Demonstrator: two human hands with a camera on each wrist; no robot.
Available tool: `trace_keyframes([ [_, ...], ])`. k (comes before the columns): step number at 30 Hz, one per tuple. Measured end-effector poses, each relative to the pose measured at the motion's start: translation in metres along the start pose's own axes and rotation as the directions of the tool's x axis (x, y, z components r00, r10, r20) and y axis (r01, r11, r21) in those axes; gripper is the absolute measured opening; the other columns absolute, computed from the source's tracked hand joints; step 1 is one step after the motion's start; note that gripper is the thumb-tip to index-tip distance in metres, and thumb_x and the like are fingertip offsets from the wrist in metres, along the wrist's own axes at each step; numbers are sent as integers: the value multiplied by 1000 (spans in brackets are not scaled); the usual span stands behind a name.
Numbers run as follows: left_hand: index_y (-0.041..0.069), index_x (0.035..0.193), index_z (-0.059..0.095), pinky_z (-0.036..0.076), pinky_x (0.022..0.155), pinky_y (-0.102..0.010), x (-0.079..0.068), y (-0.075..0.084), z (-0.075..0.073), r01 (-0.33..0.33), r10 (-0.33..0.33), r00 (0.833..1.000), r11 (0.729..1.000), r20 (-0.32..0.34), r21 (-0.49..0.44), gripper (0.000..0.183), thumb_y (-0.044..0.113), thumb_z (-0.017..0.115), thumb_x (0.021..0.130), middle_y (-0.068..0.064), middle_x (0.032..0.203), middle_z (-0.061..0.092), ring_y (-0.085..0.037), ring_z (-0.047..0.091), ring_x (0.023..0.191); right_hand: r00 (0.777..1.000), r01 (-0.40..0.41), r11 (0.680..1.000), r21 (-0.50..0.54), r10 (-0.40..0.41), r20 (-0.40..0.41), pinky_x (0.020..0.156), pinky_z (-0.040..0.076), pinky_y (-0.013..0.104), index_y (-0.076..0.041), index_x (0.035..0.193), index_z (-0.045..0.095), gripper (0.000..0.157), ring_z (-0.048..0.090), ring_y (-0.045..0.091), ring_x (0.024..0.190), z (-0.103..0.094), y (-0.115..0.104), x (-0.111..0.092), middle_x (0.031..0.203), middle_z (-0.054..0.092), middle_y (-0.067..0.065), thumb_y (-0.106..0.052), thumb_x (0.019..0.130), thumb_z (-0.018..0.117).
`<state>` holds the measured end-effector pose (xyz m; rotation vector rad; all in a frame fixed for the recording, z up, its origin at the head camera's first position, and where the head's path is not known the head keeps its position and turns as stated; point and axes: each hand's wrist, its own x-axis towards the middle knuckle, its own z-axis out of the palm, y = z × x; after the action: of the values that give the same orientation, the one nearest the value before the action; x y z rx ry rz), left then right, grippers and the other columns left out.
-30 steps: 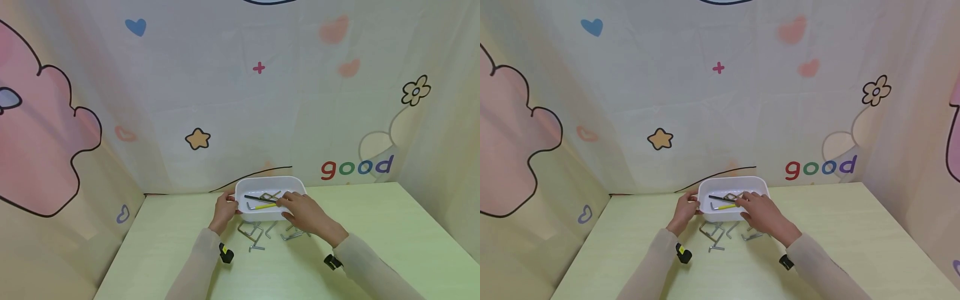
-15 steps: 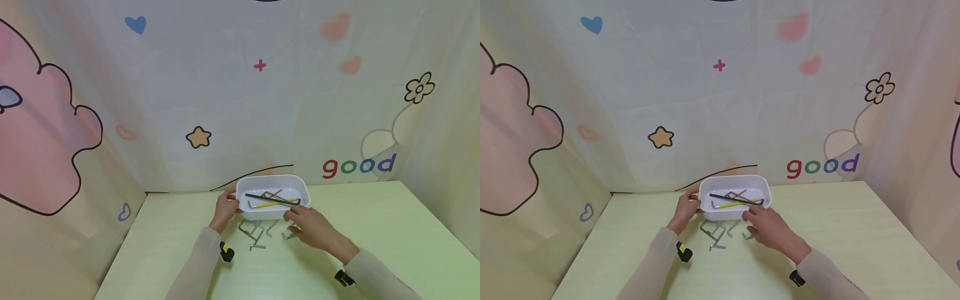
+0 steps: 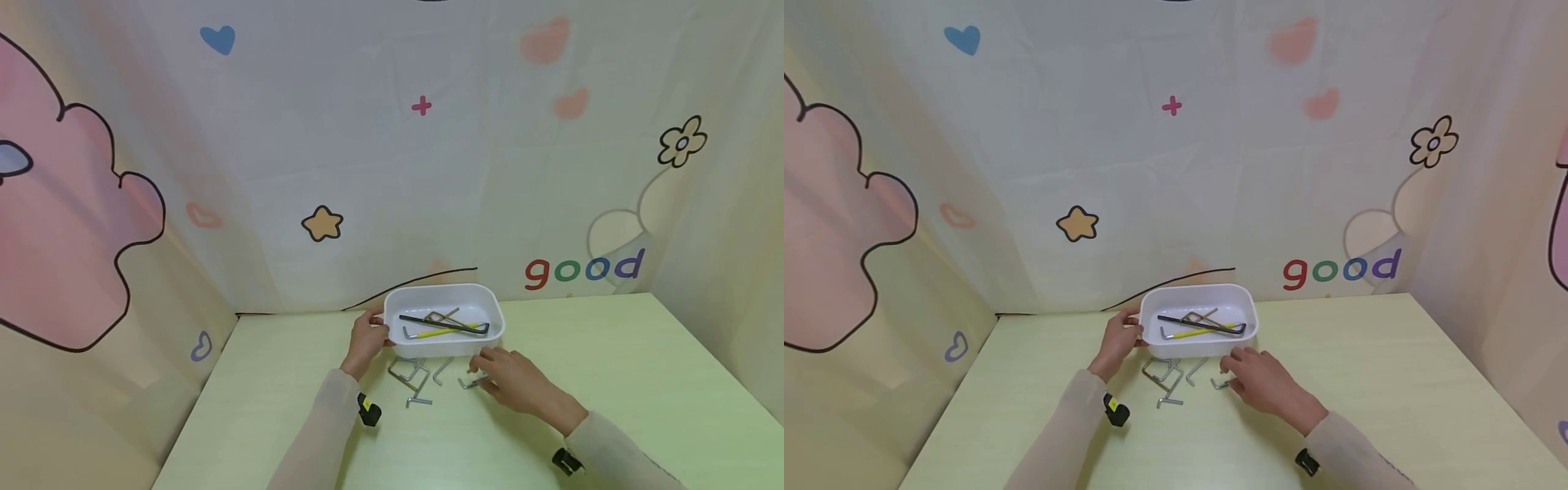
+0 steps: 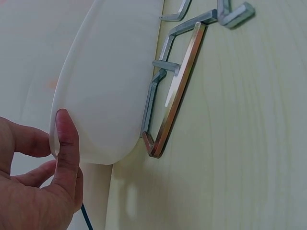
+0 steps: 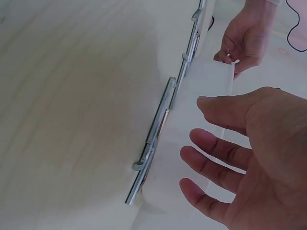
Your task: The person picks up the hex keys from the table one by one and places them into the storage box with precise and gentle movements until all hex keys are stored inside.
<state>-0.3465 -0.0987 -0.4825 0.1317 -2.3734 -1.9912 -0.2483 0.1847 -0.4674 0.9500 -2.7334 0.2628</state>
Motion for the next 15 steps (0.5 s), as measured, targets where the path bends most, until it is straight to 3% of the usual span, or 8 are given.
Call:
trace_keyframes([
  [10,1,135,53,61,61,-27,0,-1,-1,-2,2,1000,1000,12,-1,50,-6,54,86,-12,98,52,-24,62,74,996,-26,1000,11,25,86,62,46,27,-17,107,68,26,58,18,89,14,8,0,97,60,-1,-12,83,76],
  [15,1,135,54,61,61,-27,0,-1,-1,-4,4,1000,1000,13,-3,50,-6,54,85,-11,97,51,-24,62,74,993,-39,999,18,37,110,66,51,32,-15,109,68,28,58,21,93,19,9,0,100,61,1,-11,83,76],
])
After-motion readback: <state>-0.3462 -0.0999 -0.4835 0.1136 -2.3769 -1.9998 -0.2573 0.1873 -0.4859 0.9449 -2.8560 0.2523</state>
